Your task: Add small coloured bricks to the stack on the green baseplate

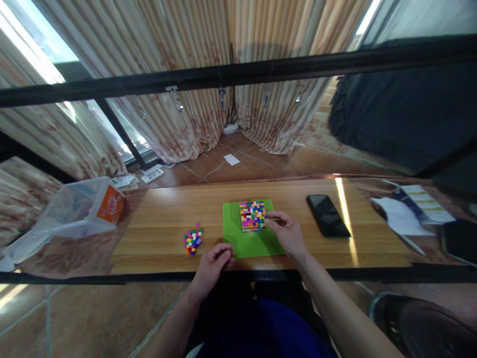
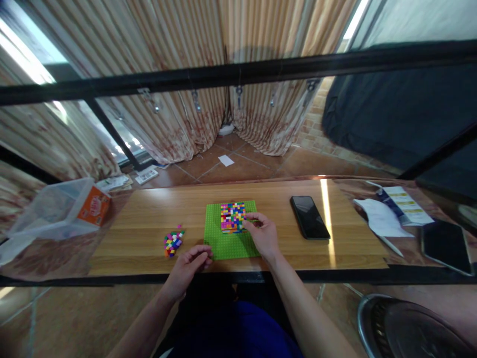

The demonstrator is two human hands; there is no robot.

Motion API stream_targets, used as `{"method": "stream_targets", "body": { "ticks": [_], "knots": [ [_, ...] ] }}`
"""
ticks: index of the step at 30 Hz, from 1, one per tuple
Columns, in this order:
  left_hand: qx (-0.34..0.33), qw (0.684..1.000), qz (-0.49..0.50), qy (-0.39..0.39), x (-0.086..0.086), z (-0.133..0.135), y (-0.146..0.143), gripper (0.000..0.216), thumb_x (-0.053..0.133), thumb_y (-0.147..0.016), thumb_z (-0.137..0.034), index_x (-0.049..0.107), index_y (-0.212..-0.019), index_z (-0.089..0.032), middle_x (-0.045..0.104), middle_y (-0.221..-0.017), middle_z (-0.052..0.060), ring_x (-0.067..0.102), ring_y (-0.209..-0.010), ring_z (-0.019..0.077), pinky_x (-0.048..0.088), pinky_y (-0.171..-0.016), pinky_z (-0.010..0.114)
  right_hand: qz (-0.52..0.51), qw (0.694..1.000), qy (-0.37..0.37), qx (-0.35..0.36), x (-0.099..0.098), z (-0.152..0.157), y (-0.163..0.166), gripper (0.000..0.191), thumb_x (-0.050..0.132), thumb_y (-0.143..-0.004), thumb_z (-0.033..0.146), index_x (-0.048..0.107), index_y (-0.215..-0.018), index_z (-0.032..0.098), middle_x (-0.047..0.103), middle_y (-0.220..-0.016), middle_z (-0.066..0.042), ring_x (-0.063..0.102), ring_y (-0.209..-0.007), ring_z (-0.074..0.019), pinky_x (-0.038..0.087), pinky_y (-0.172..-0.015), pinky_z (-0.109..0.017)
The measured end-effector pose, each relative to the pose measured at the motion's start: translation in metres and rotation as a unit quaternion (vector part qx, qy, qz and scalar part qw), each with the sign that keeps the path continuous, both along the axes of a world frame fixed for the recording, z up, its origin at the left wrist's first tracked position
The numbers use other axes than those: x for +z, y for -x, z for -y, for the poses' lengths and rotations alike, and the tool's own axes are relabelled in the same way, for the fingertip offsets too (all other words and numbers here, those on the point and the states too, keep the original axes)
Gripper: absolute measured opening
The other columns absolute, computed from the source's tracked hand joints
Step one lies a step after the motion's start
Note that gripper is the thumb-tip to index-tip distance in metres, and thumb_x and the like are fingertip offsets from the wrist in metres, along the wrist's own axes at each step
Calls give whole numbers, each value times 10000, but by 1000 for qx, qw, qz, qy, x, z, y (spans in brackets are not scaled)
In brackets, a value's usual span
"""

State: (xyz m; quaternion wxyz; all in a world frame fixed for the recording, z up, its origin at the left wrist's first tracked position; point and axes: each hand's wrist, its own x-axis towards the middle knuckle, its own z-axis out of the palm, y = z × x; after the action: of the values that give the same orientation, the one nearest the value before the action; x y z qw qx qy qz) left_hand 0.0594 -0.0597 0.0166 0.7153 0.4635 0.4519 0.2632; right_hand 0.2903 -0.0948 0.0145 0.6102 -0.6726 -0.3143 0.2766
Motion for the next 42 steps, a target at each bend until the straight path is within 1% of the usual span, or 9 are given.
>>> {"method": "stream_targets", "body": {
  "ticks": [2,4,8,10,13,19,26,34,42],
  "knots": [
    [2,1000,-8,-4,1,0,-1,397,784,-639,-412,688,-917,-145,683,-817,49,624,-664,123,496,-659,238,61,997,-2,-40,2,12,-15,440,670,-687,502,678,-956,154,681,-889,-79,588,-681,-158,491,-657,-322],
    [8,1000,-21,-8,3,0,-2,420,790,-623,-428,691,-915,-144,685,-815,51,622,-663,128,500,-648,240,164,981,22,-100,3,28,-37,454,616,-751,503,661,-1039,155,661,-973,-106,594,-738,-181,496,-707,-358],
    [29,997,-64,-17,5,-1,-4,472,815,-555,-468,701,-883,-149,697,-808,52,629,-651,144,511,-630,248,361,891,176,-213,2,57,-88,538,593,-792,478,582,-1192,118,611,-1106,-183,559,-1013,-304,444,-865,-456],
    [43,995,-87,-27,6,-1,-6,475,821,-528,-484,706,-852,-155,702,-793,50,643,-655,165,524,-634,268,387,850,261,-242,0,63,-105,624,618,-773,507,535,-1231,92,593,-1133,-212,520,-1090,-358,422,-883,-481],
    [61,992,-99,-46,6,0,-9,478,823,-504,-505,710,-822,-165,704,-771,43,651,-647,175,537,-641,280,375,827,341,-245,-3,61,-118,687,644,-733,570,516,-1217,100,583,-1139,-212,508,-1107,-387,424,-865,-492],
    [84,990,-102,-51,2,2,-11,506,833,-475,-517,715,-820,-166,707,-750,42,650,-638,166,545,-645,270,326,830,392,-226,-6,49,-126,732,668,-665,630,525,-1169,119,558,-1161,-203,508,-1126,-382,454,-851,-483],
    [44,992,-115,-12,1,-8,-6,556,866,-412,-508,719,-823,-164,716,-767,47,660,-654,168,556,-656,263,302,845,375,-232,-5,46,-137,767,724,-582,622,545,-1151,139,555,-1150,-203,530,-1105,-390,463,-847,-493],
    [85,988,-119,-40,-8,-2,-7,549,844,-454,-548,722,-844,-181,720,-772,35,662,-660,163,559,-668,248,276,856,365,-240,1,44,-138,751,746,-544,587,562,-1121,143,563,-1129,-215,560,-1052,-410,484,-799,-516],
    [100,984,-141,-36,-2,-2,-12,558,844,-431,-544,720,-823,-167,724,-756,44,664,-640,161,556,-619,220,236,857,398,-226,9,41,-138,758,734,-552,571,541,-1151,148,535,-1188,-196,534,-1108,-394,469,-855,-509]
  ]
}}
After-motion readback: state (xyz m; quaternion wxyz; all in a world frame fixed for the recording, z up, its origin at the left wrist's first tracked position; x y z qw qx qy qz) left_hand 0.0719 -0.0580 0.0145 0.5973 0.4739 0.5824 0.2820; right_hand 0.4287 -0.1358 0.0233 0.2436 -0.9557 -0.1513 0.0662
